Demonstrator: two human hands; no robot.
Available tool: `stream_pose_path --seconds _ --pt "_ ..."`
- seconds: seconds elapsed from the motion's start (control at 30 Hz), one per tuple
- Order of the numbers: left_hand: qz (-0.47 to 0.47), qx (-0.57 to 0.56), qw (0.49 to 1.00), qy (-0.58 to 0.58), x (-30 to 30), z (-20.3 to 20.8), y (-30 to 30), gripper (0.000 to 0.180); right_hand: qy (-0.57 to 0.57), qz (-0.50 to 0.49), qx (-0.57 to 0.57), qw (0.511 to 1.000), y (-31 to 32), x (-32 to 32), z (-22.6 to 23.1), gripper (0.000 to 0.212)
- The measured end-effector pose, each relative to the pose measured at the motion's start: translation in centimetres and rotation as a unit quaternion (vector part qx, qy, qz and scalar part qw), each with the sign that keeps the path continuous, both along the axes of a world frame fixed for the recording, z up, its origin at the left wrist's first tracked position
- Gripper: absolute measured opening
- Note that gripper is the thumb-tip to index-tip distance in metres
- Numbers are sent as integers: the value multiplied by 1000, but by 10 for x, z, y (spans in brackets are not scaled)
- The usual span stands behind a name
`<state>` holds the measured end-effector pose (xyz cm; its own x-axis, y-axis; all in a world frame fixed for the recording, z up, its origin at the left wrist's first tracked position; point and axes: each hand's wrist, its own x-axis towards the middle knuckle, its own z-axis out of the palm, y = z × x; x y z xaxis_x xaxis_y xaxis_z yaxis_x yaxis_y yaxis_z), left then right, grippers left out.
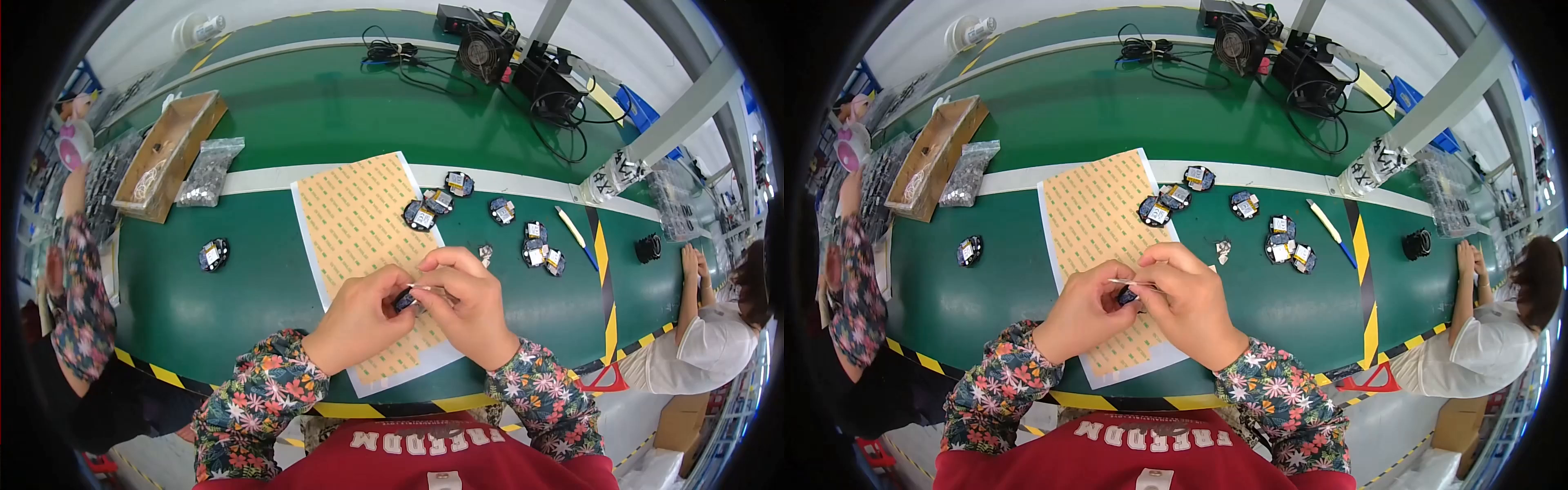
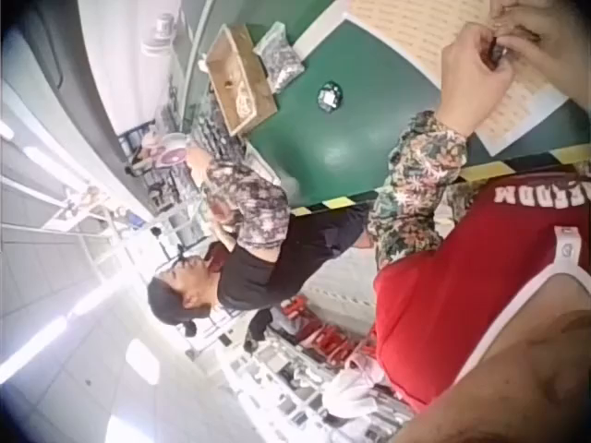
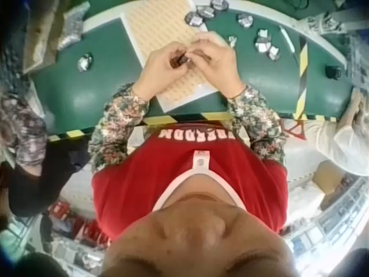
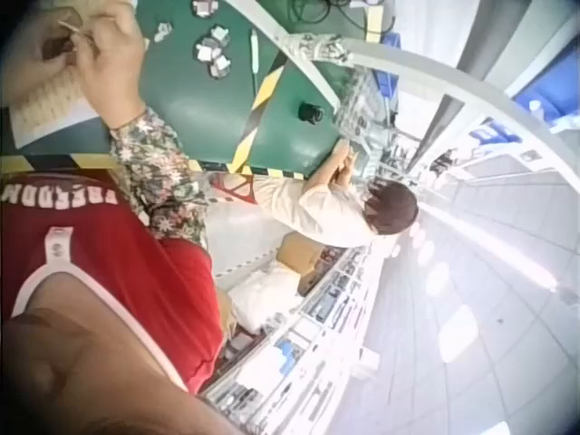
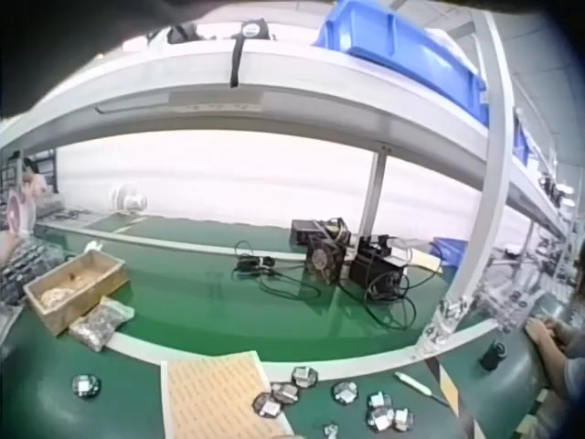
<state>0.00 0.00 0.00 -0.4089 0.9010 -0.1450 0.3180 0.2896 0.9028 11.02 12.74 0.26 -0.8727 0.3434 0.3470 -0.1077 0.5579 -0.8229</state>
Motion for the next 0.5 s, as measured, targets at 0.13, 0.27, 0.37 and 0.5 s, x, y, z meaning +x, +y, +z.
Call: stream_pose_path --seconds 0.13,0.27,0.37,0.5 --pt "12 59 996 -61 -1 -4 0 24 31 -8 51 998 -6 -1 3 13" --pt "32 107 976 -189 1 -14 -3 24 -15 -37 -37 999 -5 1 2 13" --pt "33 83 956 -281 0 -6 1 25 13 -77 -30 996 4 -2 3 11" --pt "32 78 951 -299 -4 -5 0 25 -27 -49 -77 996 5 1 5 12"
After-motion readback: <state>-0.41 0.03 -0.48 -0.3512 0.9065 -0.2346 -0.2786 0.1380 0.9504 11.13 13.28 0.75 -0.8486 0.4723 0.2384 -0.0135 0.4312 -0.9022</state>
